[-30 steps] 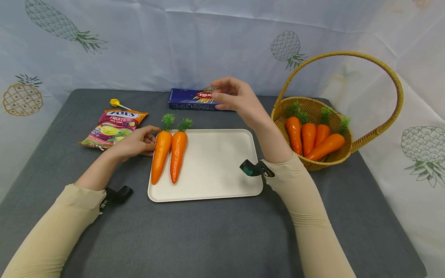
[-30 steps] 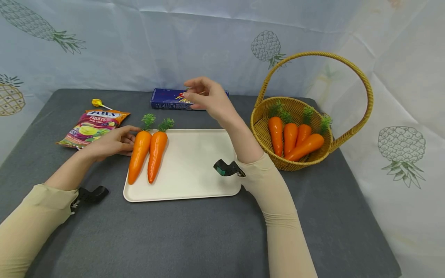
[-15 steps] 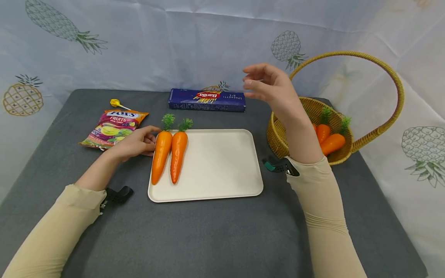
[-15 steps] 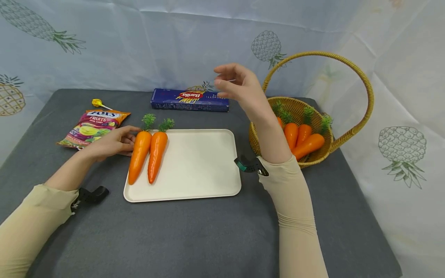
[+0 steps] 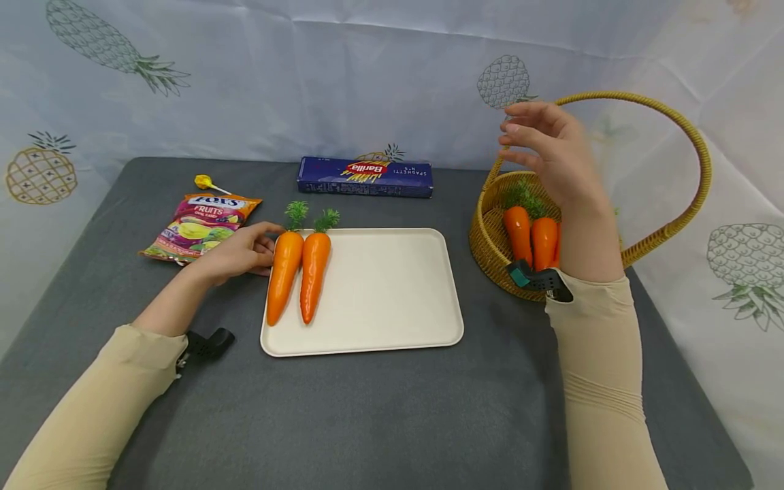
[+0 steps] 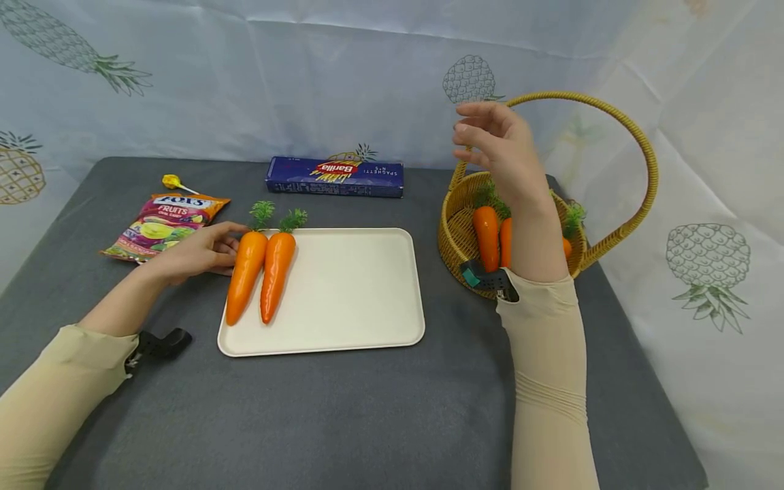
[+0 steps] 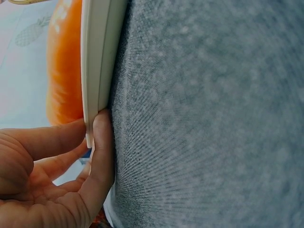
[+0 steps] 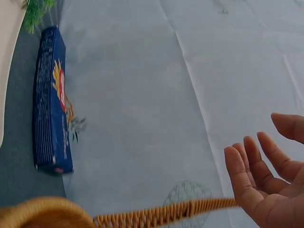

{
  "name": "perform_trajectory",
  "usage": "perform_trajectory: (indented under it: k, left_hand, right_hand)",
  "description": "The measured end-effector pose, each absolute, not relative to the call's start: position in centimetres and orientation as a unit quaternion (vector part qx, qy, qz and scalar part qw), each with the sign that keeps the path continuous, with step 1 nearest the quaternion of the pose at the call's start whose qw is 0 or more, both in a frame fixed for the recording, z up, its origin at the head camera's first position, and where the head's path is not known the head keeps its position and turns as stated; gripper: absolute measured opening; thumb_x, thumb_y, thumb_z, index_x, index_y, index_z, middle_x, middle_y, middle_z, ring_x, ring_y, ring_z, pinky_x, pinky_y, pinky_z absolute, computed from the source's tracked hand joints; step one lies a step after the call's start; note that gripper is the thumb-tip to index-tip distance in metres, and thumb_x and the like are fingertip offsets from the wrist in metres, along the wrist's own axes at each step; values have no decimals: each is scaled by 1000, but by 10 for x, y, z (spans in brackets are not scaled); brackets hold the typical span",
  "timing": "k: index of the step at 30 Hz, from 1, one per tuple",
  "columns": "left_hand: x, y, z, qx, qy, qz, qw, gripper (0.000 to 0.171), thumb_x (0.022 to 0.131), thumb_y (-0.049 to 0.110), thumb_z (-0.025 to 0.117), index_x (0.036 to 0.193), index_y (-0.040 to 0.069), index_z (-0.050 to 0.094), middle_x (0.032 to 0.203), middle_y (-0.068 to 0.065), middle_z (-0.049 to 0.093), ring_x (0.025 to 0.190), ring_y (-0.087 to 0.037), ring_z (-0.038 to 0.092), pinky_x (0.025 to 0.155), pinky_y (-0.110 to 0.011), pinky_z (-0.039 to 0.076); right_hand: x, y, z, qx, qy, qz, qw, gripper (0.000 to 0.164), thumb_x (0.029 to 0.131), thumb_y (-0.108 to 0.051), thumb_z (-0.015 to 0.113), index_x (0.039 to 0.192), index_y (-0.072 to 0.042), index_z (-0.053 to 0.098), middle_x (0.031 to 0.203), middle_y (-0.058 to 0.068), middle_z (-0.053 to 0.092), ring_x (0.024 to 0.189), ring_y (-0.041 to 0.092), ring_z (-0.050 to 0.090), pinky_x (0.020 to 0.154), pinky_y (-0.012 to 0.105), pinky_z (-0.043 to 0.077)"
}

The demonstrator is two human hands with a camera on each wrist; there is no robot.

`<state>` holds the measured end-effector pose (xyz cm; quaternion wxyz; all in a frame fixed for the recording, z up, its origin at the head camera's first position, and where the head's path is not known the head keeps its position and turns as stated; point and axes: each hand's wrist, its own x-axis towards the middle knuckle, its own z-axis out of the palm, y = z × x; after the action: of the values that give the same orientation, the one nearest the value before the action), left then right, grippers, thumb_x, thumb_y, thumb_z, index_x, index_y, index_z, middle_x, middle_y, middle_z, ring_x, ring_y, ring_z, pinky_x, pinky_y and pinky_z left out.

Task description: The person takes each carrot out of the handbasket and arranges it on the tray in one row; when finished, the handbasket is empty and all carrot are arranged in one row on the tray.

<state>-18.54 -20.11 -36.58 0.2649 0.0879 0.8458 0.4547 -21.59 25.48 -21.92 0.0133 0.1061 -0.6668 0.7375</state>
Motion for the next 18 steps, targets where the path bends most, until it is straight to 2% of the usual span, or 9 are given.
perform_trajectory:
  k: [7, 13, 18]
  left_hand:
    - [-186, -201, -365, 86, 846, 454, 267, 60, 97, 3, 50, 151, -4, 24, 110, -17, 48, 86, -15, 56, 75, -21, 59]
    - [-186, -201, -365, 86, 846, 453, 268, 60, 97, 2, 49, 151, -4, 24, 110, -17, 48, 86, -15, 56, 75, -21, 59]
    - [-185, -200, -364, 86, 846, 453, 267, 60, 97, 2, 49, 151, -4, 24, 110, -17, 48, 86, -15, 56, 75, -21, 59]
  right_hand:
    - [-221, 289, -227, 85, -662, 745, -6, 35, 90, -5, 68, 123, 2, 59, 110, 7, 60, 89, 20, 65, 78, 24, 61]
    - [-228, 309, -235, 62, -680, 729, -40, 31, 92, -6, 66, 121, 0, 59, 109, 6, 62, 87, 18, 65, 76, 23, 61]
    - [-238, 323, -244, 31, -706, 702, -85, 40, 93, -11, 66, 128, 0, 51, 110, 3, 62, 90, 15, 66, 77, 23, 60]
